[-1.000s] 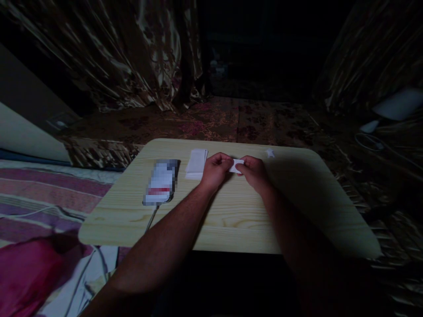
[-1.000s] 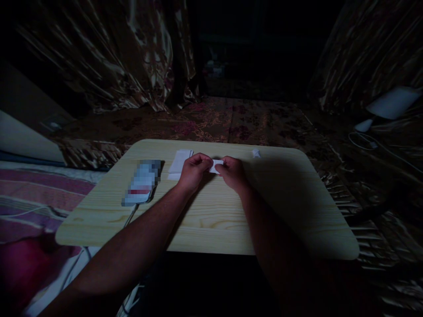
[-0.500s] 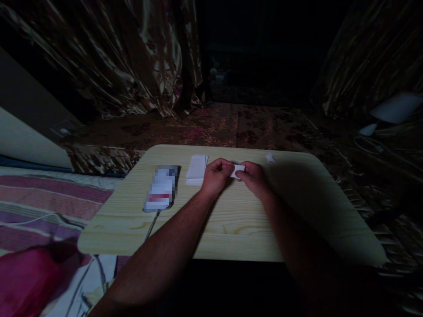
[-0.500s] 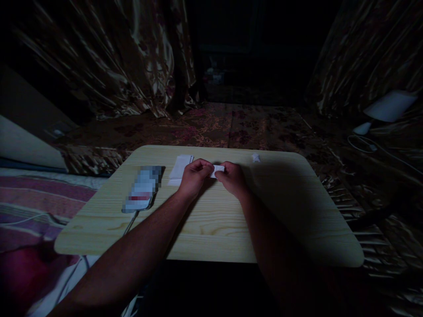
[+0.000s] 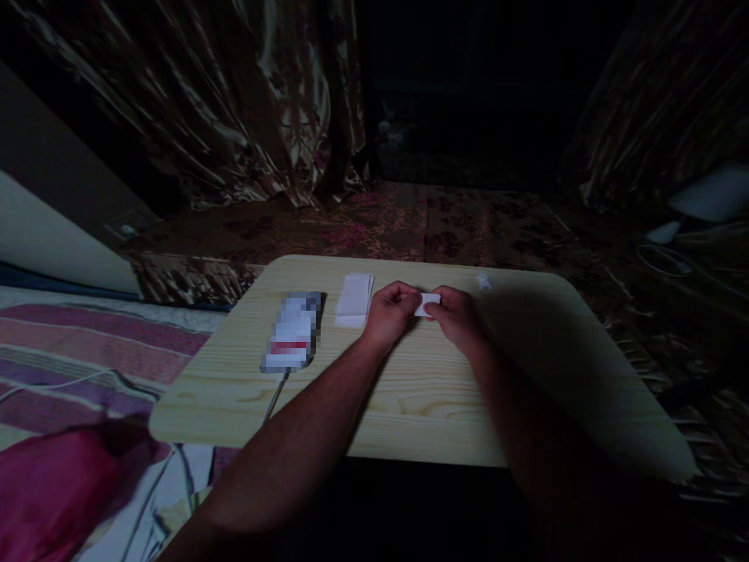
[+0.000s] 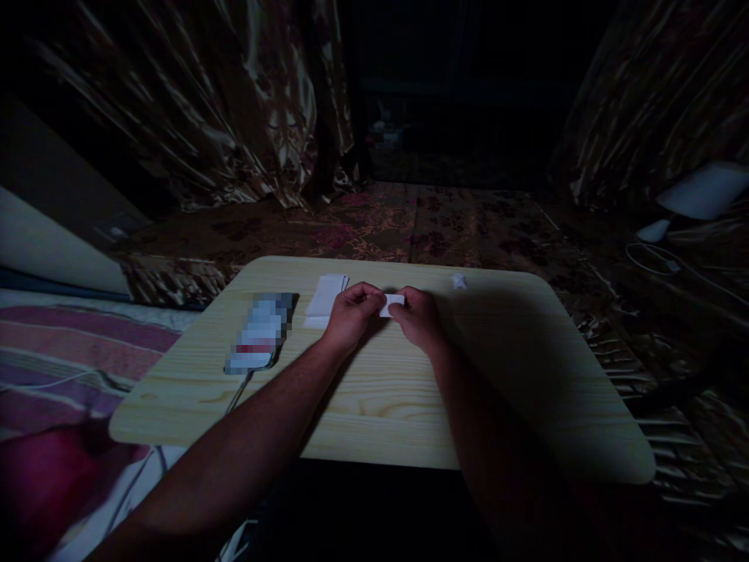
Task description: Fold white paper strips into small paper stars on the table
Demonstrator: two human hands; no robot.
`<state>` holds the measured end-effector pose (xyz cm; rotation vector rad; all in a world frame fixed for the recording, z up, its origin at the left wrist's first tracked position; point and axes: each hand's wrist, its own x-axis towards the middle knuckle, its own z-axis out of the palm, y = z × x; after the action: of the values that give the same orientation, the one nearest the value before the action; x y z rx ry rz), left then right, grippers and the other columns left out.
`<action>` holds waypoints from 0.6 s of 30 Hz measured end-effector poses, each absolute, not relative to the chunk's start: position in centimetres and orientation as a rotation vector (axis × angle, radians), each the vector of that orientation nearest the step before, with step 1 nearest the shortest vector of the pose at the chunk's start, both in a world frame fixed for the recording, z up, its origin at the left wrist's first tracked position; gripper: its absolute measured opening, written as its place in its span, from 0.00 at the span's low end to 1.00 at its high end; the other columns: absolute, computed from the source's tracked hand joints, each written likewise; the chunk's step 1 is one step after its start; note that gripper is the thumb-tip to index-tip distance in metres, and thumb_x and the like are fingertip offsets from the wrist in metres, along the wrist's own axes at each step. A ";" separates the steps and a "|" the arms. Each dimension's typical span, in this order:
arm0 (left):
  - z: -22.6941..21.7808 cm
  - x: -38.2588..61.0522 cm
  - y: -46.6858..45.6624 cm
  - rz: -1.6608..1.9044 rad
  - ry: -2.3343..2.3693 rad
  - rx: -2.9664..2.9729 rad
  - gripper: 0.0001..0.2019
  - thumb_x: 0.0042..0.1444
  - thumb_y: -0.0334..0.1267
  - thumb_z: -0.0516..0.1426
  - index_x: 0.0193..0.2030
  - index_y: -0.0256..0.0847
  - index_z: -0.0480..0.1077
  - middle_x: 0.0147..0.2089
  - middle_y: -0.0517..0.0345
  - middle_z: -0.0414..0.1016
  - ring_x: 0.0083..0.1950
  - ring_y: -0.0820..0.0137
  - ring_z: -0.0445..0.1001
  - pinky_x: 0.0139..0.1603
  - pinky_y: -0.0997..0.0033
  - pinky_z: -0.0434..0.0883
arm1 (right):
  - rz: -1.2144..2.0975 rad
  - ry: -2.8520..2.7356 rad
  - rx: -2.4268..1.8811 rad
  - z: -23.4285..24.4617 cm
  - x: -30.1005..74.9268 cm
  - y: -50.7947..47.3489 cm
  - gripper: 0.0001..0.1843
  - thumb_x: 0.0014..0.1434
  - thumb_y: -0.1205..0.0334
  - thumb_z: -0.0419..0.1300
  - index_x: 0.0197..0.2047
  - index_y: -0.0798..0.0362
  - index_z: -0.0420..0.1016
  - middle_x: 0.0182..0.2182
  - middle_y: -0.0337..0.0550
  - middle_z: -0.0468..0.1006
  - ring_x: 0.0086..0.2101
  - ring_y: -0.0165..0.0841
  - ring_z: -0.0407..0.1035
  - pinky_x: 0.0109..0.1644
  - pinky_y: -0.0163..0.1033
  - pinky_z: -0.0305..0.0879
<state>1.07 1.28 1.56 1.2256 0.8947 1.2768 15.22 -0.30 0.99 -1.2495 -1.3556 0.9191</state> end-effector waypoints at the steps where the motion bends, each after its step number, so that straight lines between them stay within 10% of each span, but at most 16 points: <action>1: 1.5 1.1 1.3 1.279 0.890 1.228 0.08 0.47 0.40 0.62 0.29 0.37 0.71 0.21 0.63 0.68 0.22 0.77 0.62 0.25 0.76 0.60 | 0.926 -1.344 -1.260 1.0 15.2 -0.3 0.05 0.44 0.63 0.58 0.28 0.53 0.70 0.20 0.34 0.71 0.22 0.28 0.63 0.24 0.32 0.54; 18: 1.8 1.1 1.2 1.277 0.863 1.169 0.08 0.46 0.39 0.62 0.28 0.38 0.70 0.21 0.64 0.67 0.22 0.78 0.62 0.24 0.76 0.60 | 0.902 -1.375 -1.304 1.4 15.2 -0.5 0.04 0.46 0.63 0.57 0.29 0.53 0.70 0.19 0.35 0.71 0.22 0.29 0.65 0.27 0.34 0.59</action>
<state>1.10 1.17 1.82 1.1695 0.8629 1.2773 15.24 -0.51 1.39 -1.3043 -1.3745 0.9016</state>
